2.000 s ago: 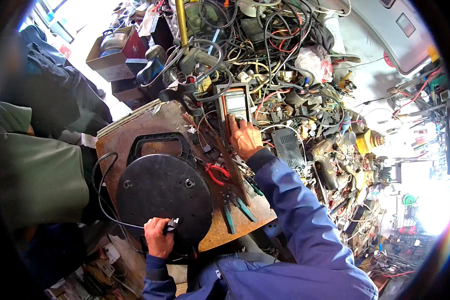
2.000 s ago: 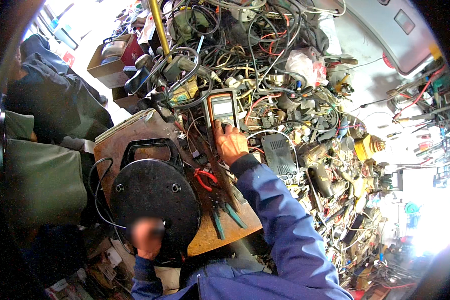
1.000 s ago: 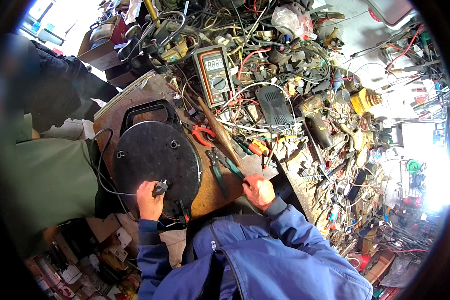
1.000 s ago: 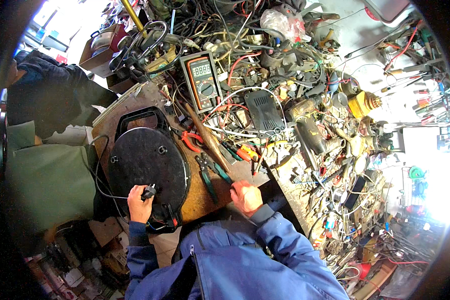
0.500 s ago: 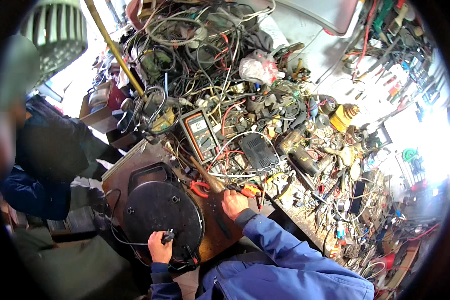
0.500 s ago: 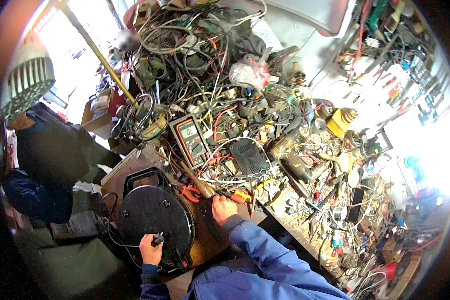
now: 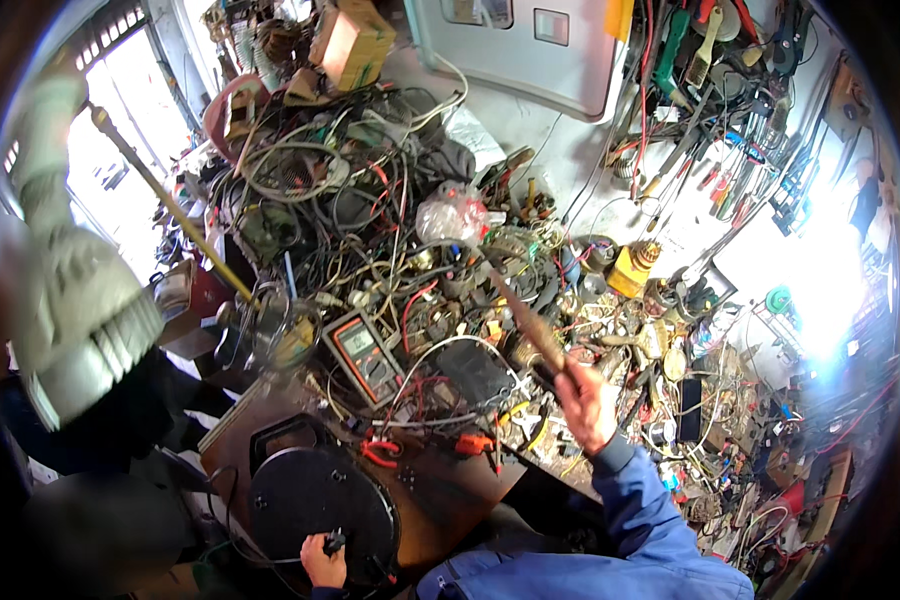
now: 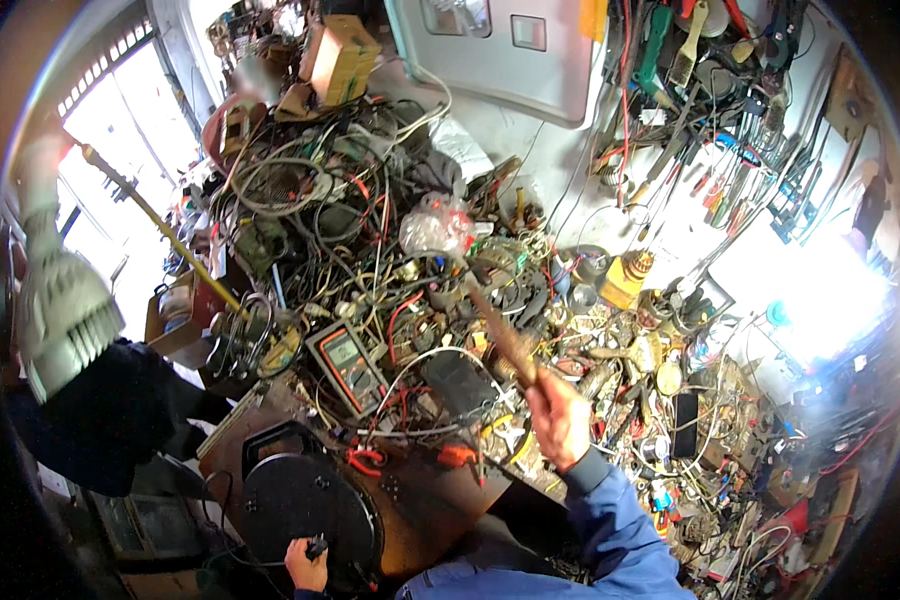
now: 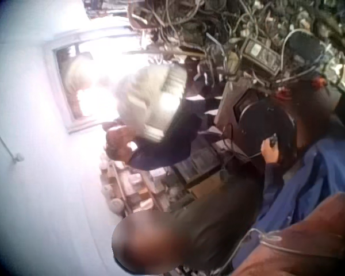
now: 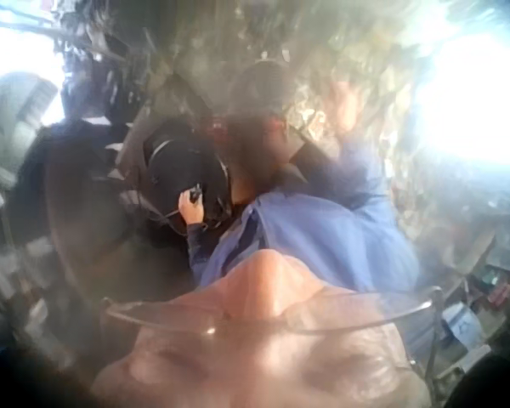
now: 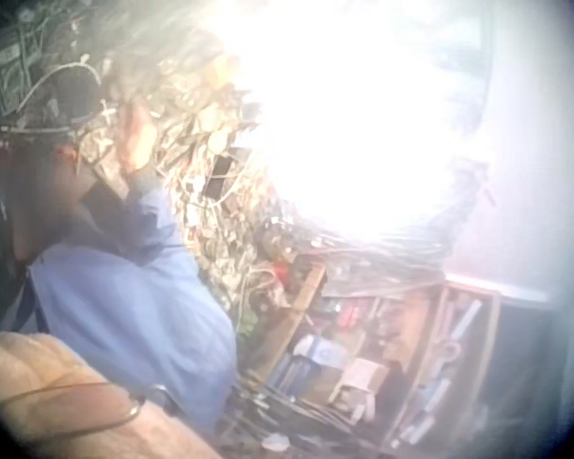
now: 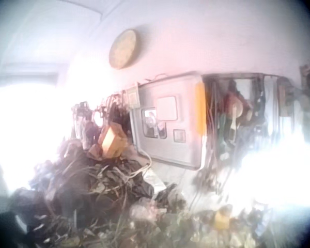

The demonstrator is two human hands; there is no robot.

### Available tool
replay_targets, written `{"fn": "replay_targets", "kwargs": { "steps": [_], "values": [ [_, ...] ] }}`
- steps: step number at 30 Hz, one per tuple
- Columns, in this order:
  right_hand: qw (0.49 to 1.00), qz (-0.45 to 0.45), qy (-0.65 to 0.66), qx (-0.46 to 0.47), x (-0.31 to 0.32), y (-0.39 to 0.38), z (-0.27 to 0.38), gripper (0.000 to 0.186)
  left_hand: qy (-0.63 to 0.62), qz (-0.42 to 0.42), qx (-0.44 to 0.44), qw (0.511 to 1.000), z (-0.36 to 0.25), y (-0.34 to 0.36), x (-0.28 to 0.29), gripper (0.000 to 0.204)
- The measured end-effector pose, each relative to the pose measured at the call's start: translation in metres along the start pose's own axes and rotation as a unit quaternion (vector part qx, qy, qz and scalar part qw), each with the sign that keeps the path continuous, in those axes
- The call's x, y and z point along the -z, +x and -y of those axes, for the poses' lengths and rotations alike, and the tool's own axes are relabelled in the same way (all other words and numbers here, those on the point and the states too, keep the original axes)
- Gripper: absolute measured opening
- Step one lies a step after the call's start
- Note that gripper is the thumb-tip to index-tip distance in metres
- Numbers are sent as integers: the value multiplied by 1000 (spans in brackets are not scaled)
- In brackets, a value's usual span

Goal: The person retrieves a small component from a drawer and uses it to connect wires inside a black electronic device. They use pliers to strip or cut wires and a multimeter to test the connections. The task involves manipulating small wires and components within the device's casing.

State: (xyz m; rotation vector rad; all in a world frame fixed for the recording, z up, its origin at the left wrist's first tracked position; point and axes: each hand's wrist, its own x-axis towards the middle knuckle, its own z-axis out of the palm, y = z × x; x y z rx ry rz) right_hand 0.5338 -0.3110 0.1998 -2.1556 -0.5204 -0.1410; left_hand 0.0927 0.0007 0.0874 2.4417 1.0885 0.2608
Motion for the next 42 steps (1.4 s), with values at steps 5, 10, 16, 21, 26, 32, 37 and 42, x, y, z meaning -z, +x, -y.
{"fn": "replay_targets", "kwargs": {
  "steps": [5,10,16,21,26,32,37,42],
  "values": [
    [984,-86,-155,35,9,128,-9,32,-26,34,-50,998,-14,9,17,23],
    [974,-92,-199,59,-43,272,-45,25,-148,67,64,985,26,4,-5,19],
    [980,-31,-191,51,-92,397,-100,21,-362,38,243,899,63,-5,-30,19],
    [981,-4,-187,60,-105,451,-96,23,-219,60,172,959,46,-6,-17,19],
    [964,19,-249,94,-71,465,-54,24,-213,70,186,956,56,-5,-23,20],
    [961,13,-244,126,-18,453,-16,23,-276,88,243,926,92,-13,-36,24],
    [968,-3,-209,137,1,439,13,22,-359,69,267,892,87,-22,-35,23],
    [951,14,-265,160,-42,481,-9,22,-184,117,211,953,28,14,-12,15]
  ]
}}
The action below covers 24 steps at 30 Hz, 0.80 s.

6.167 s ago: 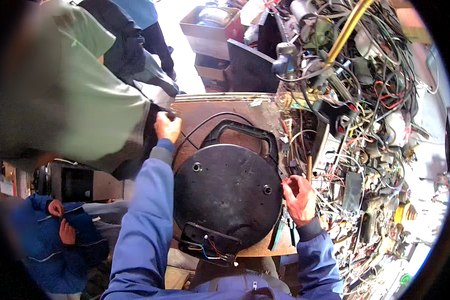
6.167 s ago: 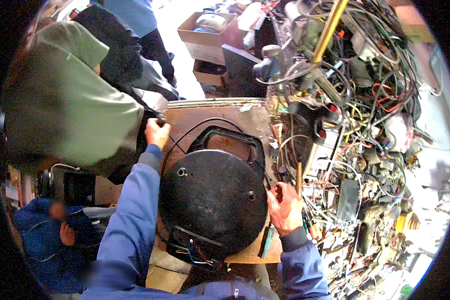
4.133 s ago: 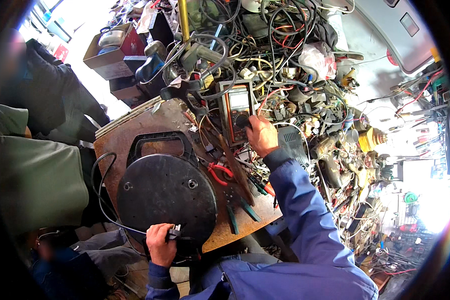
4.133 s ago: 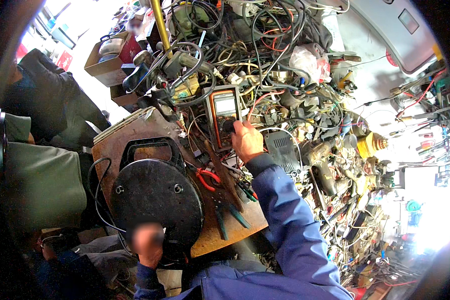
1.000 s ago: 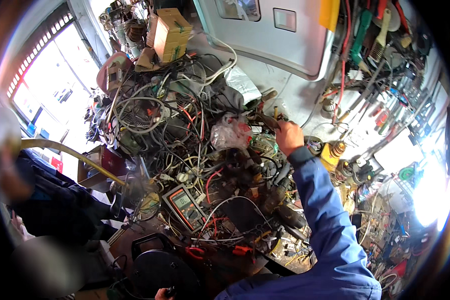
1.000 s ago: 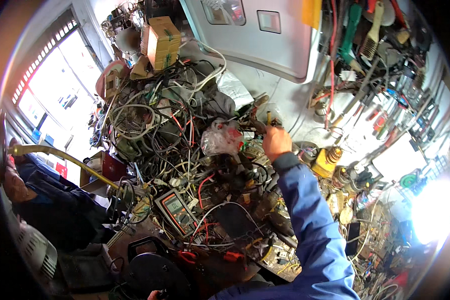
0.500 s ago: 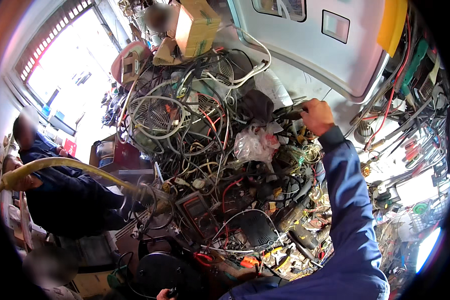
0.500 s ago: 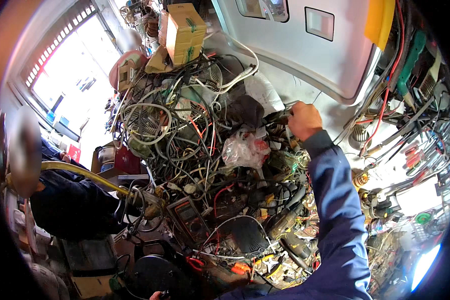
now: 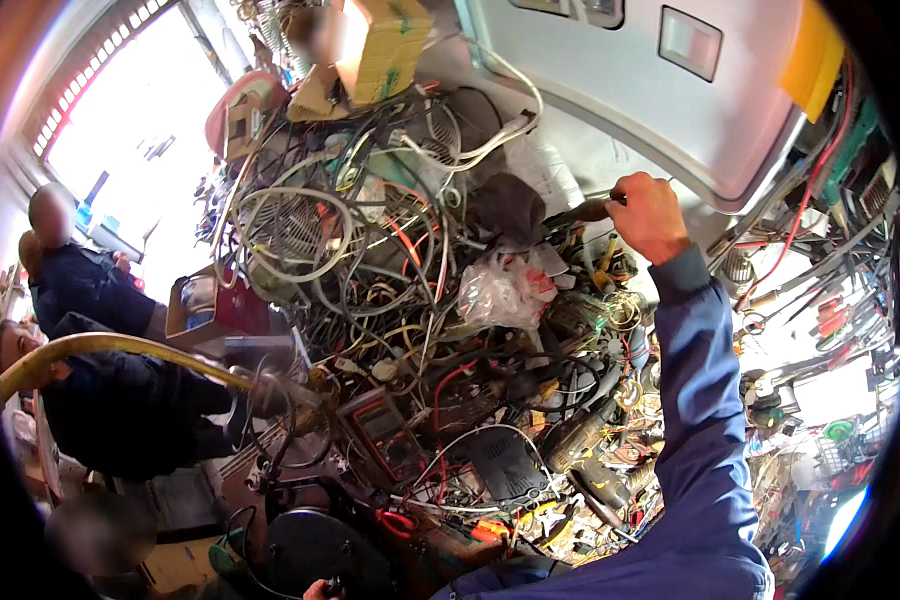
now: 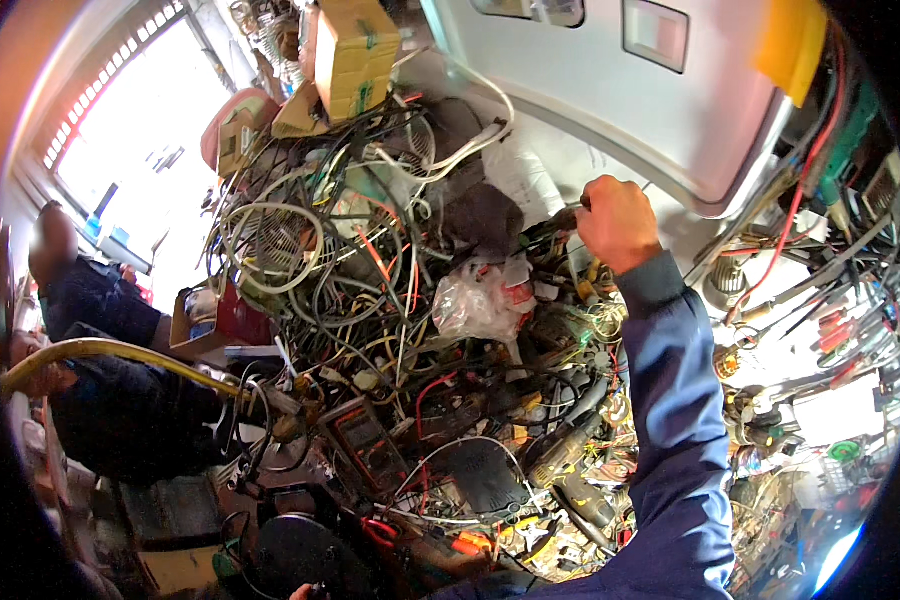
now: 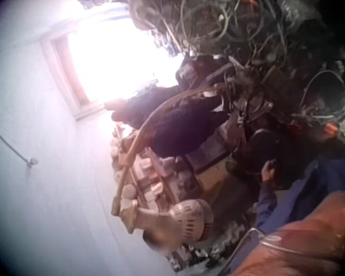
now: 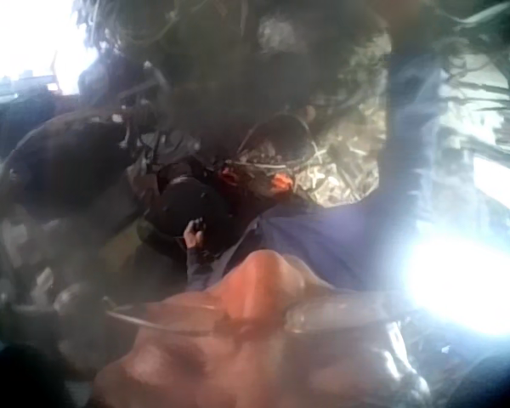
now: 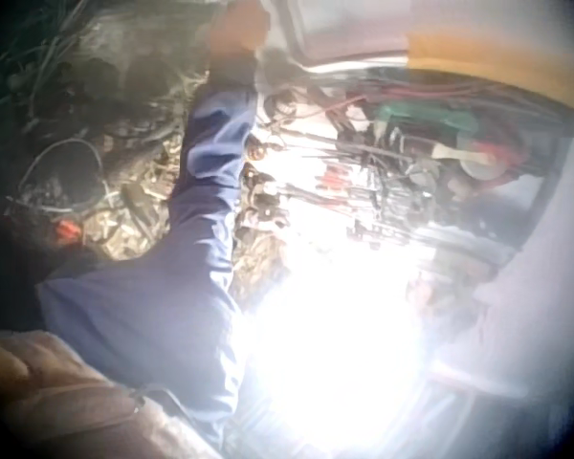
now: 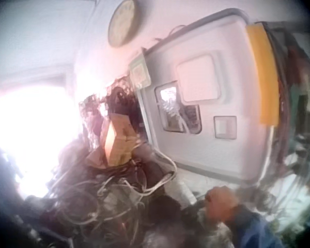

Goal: The person retrieves a small component from a drawer and uses it to connect wires inside a black electronic device. They use pliers to strip or cut wires and a multimeter to test the connections. The task involves manipulating small wires and components within the device's casing.

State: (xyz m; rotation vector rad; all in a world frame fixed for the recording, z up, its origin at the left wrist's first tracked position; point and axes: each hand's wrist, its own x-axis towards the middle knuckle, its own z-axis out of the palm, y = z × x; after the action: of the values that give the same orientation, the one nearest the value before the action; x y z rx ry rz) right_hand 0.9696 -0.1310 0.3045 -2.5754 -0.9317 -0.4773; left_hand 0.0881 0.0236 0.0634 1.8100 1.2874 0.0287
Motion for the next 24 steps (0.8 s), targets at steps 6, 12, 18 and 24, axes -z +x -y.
{"fn": "replay_targets", "kwargs": {
  "steps": [6,12,18,24],
  "values": [
    [994,-48,101,7,-167,21,-61,22,138,-18,50,989,-57,-4,7,30],
    [997,-21,48,-57,-231,8,-79,57,154,-3,18,988,-33,-4,10,31],
    [979,-161,114,-44,-120,-85,-26,36,138,-14,-15,990,-17,-12,-1,30],
    [966,-11,258,30,-60,-283,46,17,160,-65,-101,980,-10,-12,-11,29]
  ]
}}
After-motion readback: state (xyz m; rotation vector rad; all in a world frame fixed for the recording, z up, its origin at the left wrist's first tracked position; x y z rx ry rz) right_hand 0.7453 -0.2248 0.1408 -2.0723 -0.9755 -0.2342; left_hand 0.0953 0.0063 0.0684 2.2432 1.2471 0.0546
